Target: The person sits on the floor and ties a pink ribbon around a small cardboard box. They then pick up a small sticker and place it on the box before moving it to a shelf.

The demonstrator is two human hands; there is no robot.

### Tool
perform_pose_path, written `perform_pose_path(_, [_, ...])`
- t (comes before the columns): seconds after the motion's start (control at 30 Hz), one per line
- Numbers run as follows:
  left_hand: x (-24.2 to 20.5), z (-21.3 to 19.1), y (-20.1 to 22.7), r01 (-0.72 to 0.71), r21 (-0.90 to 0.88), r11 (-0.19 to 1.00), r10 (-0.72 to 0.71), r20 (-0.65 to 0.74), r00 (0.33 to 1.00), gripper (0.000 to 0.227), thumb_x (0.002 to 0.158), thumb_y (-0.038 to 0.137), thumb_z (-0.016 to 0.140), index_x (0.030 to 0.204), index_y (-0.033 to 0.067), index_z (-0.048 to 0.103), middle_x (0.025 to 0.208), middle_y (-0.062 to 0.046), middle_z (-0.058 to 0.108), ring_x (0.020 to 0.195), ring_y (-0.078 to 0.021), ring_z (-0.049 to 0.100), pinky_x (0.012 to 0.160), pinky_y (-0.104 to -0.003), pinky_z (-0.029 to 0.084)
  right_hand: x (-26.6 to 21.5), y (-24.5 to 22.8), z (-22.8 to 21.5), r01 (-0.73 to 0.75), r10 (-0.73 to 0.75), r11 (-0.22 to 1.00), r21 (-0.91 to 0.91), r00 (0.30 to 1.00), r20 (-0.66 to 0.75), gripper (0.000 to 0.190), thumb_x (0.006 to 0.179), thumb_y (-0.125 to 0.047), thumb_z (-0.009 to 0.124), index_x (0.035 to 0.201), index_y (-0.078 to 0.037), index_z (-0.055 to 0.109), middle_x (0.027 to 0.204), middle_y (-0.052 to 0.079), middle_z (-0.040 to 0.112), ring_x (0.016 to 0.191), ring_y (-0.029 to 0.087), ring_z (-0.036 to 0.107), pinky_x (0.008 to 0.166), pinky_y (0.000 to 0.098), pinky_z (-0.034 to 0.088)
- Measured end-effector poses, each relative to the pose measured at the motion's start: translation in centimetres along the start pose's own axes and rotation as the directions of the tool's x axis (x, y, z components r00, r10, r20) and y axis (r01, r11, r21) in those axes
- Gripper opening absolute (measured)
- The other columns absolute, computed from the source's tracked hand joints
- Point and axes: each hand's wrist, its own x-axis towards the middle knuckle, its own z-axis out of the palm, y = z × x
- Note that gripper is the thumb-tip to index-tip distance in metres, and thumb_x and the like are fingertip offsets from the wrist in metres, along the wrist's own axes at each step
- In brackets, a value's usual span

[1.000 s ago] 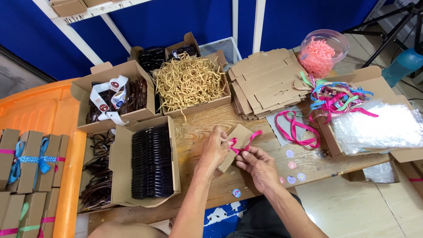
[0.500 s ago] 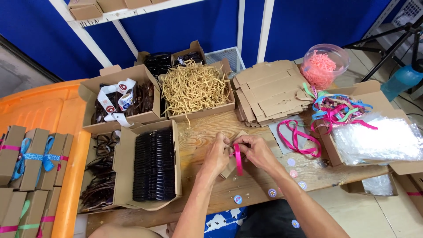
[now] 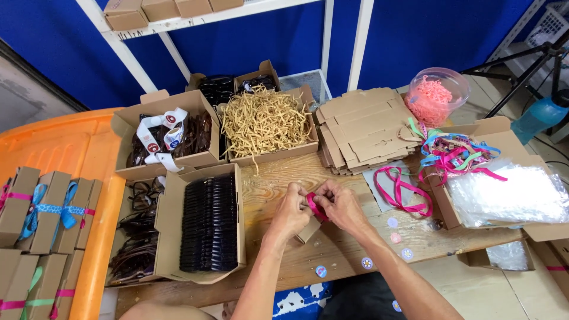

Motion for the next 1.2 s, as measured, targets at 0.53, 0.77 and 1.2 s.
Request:
perform_pose_path(0.53, [-0.4, 0.0, 0.1, 0.002, 0.010, 1.000, -0.002, -0.016, 1.000, 0.040, 0.083, 0.008, 0.062, 0.121, 0.0074, 0.049, 0.090, -0.012, 0.077, 0.093, -0.0274, 0.076, 0.088, -0.041, 0.054, 0.4, 1.8, -0.6, 0.229, -0.171, 0.933, -0.279, 0.961, 0.216, 0.014, 0.086, -0.016, 0.071, 0.095, -0.016, 0.082, 0.094, 0.016, 0.075, 0.096, 0.038, 0.073, 0.084, 0.0463, 0.059])
perform_pose_path(0.77, [-0.4, 0.2, 0.3, 0.018, -0.080, 0.997, -0.021, -0.036, 0.999, 0.043, 0.083, 0.005, 0.060, 0.124, 0.0058, 0.045, 0.104, -0.019, 0.077, 0.102, -0.0310, 0.076, 0.091, -0.042, 0.056, 0.8, 2.1, -0.5, 0.191, -0.105, 0.926, -0.326, 0.959, 0.263, 0.018, 0.085, -0.019, 0.068, 0.096, -0.010, 0.079, 0.096, 0.018, 0.075, 0.098, 0.042, 0.072, 0.085, 0.0517, 0.057])
perform_pose_path(1.2, [0.2, 0.1, -2.7, -0.052, -0.292, 0.955, 0.058, 0.010, 0.998, 0.044, 0.088, -0.006, 0.052, 0.129, 0.0057, 0.040, 0.099, -0.019, 0.071, 0.092, -0.0246, 0.068, 0.090, -0.038, 0.054, 4.4, 3.7, 0.9, -0.061, 0.184, 0.953, -0.296, 0.894, 0.408, 0.026, 0.073, -0.016, 0.065, 0.091, -0.008, 0.082, 0.080, 0.016, 0.068, 0.084, 0.030, 0.070, 0.071, 0.0349, 0.054])
